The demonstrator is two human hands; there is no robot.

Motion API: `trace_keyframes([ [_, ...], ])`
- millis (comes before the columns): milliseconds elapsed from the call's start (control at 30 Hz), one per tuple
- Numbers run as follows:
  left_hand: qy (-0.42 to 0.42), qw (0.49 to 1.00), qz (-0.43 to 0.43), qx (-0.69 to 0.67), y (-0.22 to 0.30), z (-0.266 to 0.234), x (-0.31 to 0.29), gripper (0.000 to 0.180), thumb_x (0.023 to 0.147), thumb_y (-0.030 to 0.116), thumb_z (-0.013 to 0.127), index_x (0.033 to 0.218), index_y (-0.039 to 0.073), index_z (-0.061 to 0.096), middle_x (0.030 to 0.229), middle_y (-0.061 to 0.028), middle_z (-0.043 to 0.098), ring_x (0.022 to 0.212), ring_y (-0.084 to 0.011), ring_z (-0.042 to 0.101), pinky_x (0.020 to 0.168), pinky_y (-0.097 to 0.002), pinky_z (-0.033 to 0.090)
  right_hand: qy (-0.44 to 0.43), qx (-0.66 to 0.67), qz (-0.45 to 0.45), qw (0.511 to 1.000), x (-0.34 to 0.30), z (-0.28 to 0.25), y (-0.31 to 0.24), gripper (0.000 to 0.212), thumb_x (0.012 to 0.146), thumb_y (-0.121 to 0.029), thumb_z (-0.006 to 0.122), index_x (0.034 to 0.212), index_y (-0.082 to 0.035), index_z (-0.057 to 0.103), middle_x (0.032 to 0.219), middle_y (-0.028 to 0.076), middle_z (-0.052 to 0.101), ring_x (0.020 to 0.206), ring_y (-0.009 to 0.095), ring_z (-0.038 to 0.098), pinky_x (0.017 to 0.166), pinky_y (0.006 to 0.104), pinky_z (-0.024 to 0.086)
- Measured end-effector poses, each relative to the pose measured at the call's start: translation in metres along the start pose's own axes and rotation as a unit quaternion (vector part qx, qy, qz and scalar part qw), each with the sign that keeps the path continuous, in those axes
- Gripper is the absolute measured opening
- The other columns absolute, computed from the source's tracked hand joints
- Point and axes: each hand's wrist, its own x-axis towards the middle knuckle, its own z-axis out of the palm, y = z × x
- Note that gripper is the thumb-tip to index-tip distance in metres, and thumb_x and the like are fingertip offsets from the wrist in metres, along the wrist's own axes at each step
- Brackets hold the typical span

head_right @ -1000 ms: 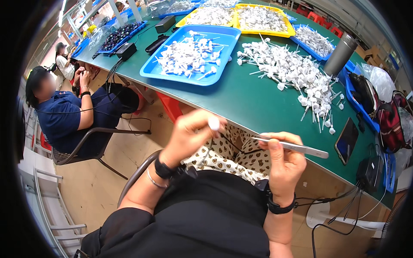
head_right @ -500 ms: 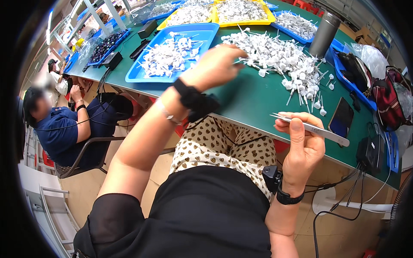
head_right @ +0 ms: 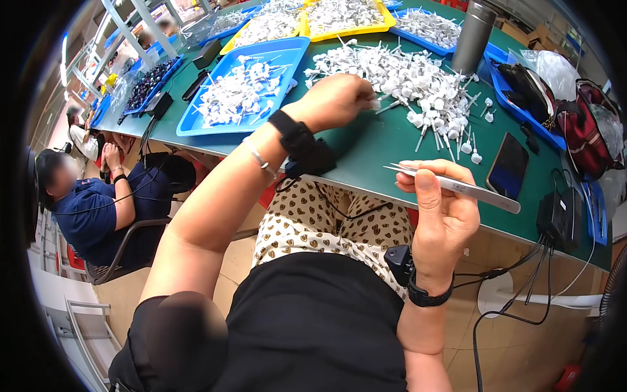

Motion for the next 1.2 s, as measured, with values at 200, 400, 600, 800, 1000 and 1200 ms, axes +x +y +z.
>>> trace_keyframes([
  [200,0.081,0.971,-0.091,-0.206,-0.011,-0.022,-0.023,0.016,0.094,0.011,0.072,0.1,-0.003,0.071,0.085,-0.011,0.074,0.073,-0.0158,0.071,0.068,-0.0298,0.057,-0.012,0.006,0.013,1.0,-0.003,0.003,0.004,0.018,0.102,-0.011,0.064,0.11,0.004,0.06,0.102,0.015,0.072,0.089,0.017,0.07,0.084,0.0317,0.059],
  [400,0.101,0.781,-0.175,-0.59,0.013,-0.028,-0.078,0.018,0.096,0.012,0.071,0.107,-0.002,0.067,0.096,-0.0075,0.072,0.085,-0.0134,0.07,0.077,-0.0256,0.057,-0.016,0.096,0.092,0.991,-0.011,0.017,0.03,0.018,0.104,-0.015,0.06,0.11,0.002,0.06,0.103,0.015,0.072,0.091,0.02,0.071,0.087,0.0336,0.059],
  [600,0.12,0.707,-0.226,-0.659,0.053,-0.015,-0.149,0.015,0.096,0.007,0.07,0.109,-0.001,0.066,0.1,-0.0069,0.07,0.089,-0.0138,0.07,0.08,-0.0275,0.058,-0.044,0.25,0.234,0.938,-0.021,0.035,0.04,0.018,0.106,-0.017,0.055,0.109,0.001,0.059,0.122,0.024,0.066,0.111,0.027,0.068,0.096,0.0378,0.059],
  [800,0.114,0.804,-0.225,-0.539,0.055,0.002,-0.186,0.024,0.098,0.007,0.068,0.12,-0.003,0.069,0.101,-0.0059,0.072,0.091,-0.0116,0.068,0.084,-0.027,0.056,-0.084,0.211,0.244,0.943,-0.028,0.044,0.036,0.018,0.106,-0.015,0.056,0.11,0.003,0.059,0.119,0.022,0.067,0.11,0.026,0.068,0.095,0.0361,0.059],
  [1000,0.124,0.863,-0.206,-0.444,0.059,0.009,-0.205,0.016,0.093,0.007,0.074,0.105,-0.003,0.071,0.099,-0.005,0.07,0.087,-0.0105,0.068,0.076,-0.0253,0.054,-0.126,0.192,0.268,0.936,-0.037,0.05,0.036,0.017,0.105,-0.012,0.057,0.111,0.004,0.059,0.116,0.02,0.068,0.109,0.026,0.069,0.095,0.0356,0.059],
  [1200,0.221,0.907,-0.126,-0.336,0.057,0.025,-0.217,0.015,0.089,0.007,0.077,0.102,0.002,0.074,0.099,-0.0078,0.073,0.086,-0.0141,0.066,0.079,-0.0296,0.052,-0.128,0.152,0.231,0.952,-0.042,0.056,0.033,0.017,0.104,-0.011,0.058,0.112,0.004,0.059,0.11,0.017,0.069,0.105,0.023,0.07,0.094,0.0342,0.059],
])
